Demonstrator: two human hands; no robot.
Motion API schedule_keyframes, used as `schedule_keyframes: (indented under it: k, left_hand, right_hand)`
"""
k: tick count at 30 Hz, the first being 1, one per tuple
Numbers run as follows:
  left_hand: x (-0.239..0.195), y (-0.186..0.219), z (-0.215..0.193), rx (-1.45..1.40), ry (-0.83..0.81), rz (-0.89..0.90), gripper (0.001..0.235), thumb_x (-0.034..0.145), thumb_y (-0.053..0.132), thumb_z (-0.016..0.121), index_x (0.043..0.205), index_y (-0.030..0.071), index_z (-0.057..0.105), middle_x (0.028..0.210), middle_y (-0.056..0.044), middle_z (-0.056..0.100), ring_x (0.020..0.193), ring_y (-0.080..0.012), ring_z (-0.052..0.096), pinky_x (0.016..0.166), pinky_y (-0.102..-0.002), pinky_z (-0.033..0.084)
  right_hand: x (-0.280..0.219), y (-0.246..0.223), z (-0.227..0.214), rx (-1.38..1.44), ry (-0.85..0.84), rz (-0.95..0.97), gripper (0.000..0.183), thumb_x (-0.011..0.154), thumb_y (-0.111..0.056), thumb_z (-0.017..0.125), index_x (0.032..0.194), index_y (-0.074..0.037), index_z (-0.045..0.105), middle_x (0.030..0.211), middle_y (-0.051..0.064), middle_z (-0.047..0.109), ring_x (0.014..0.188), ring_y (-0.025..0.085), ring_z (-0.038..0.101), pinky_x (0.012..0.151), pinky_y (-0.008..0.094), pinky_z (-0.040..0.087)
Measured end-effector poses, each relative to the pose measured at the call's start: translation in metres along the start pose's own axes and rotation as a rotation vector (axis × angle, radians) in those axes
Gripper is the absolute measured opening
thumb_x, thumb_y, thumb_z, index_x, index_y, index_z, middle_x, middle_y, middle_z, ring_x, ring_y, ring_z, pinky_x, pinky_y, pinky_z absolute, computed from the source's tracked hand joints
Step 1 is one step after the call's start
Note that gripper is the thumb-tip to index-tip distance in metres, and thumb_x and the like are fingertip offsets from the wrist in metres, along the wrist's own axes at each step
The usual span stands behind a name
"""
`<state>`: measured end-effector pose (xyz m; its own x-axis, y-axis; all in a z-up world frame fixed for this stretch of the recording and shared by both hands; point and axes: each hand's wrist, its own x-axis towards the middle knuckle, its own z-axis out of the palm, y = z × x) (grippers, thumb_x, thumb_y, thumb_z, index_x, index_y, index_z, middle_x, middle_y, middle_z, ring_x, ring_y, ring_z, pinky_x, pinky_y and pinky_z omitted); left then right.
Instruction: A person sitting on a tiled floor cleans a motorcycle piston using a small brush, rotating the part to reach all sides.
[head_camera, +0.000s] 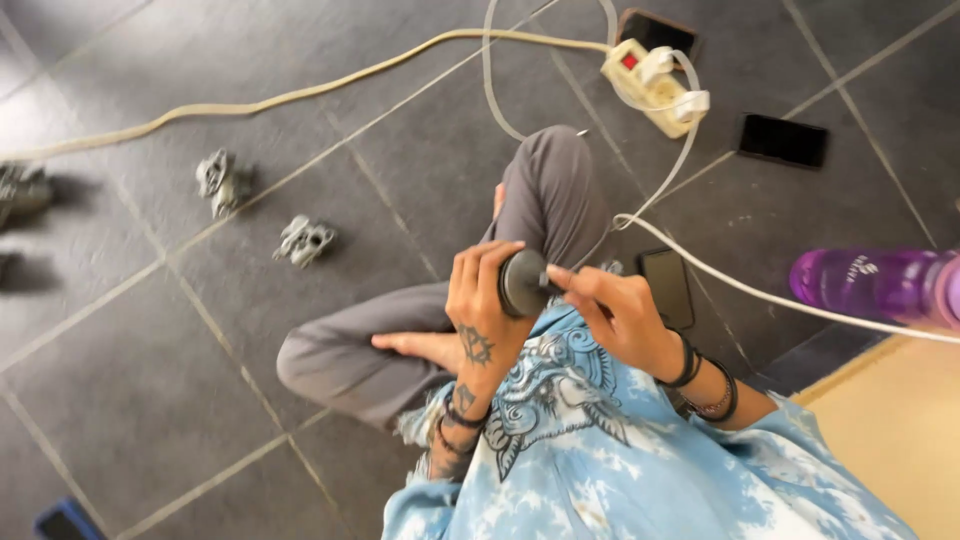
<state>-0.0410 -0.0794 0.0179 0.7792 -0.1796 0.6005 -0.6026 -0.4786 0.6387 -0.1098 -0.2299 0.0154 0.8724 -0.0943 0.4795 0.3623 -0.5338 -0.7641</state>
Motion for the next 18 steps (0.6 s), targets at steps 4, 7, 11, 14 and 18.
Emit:
schedule_keyframes:
  k: [4,7,11,14,18]
  left_hand:
    - [-0.009,0.001,-0.017,0.036,0.056,-0.049,0.030,0.078,0.012,0.082,0.105,0.011,0.069,0.096,-0.002,0.065,0.088,-0.0240,0.065,0.088,-0.040,0.056]
    - [-0.018,0.002,-0.026,0.066,0.159,-0.052,0.020,0.085,0.017,0.077,0.104,0.014,0.072,0.095,0.001,0.066,0.089,-0.0211,0.066,0.090,-0.035,0.056]
    - [-0.038,0.005,-0.038,0.082,0.218,-0.033,0.019,0.090,0.022,0.070,0.108,0.015,0.071,0.099,0.001,0.066,0.090,-0.0207,0.065,0.094,-0.035,0.055]
    - [-0.057,0.009,-0.044,0.151,0.253,-0.040,0.020,0.089,0.023,0.071,0.109,0.018,0.070,0.099,0.005,0.065,0.092,-0.0177,0.064,0.097,-0.034,0.053]
    - [-0.083,0.013,-0.060,0.210,0.263,-0.084,0.031,0.086,0.022,0.070,0.117,0.020,0.067,0.105,0.007,0.063,0.099,-0.0151,0.064,0.100,-0.032,0.052]
  right_hand:
    - [0.003,0.000,0.005,0.122,-0.094,-0.079,0.027,0.101,-0.023,0.055,0.089,-0.007,0.074,0.062,0.003,0.064,0.042,0.024,0.051,0.045,0.032,0.046]
    - [0.004,0.008,0.005,0.028,-0.137,-0.161,0.026,0.102,-0.017,0.059,0.116,-0.005,0.078,0.065,-0.001,0.064,0.044,0.017,0.052,0.049,0.031,0.047]
    - [0.008,0.004,0.004,0.081,-0.310,-0.353,0.019,0.102,-0.015,0.057,0.100,-0.010,0.075,0.066,0.001,0.064,0.046,0.025,0.053,0.048,0.035,0.047]
    - [0.014,0.009,0.004,0.124,-0.361,-0.419,0.021,0.101,-0.011,0.062,0.083,-0.008,0.072,0.066,0.002,0.064,0.048,0.029,0.053,0.050,0.035,0.046]
    - [-0.009,-0.022,0.006,0.063,-0.471,-0.567,0.026,0.100,-0.010,0.056,0.108,-0.017,0.080,0.069,0.000,0.064,0.052,0.027,0.060,0.055,0.036,0.050]
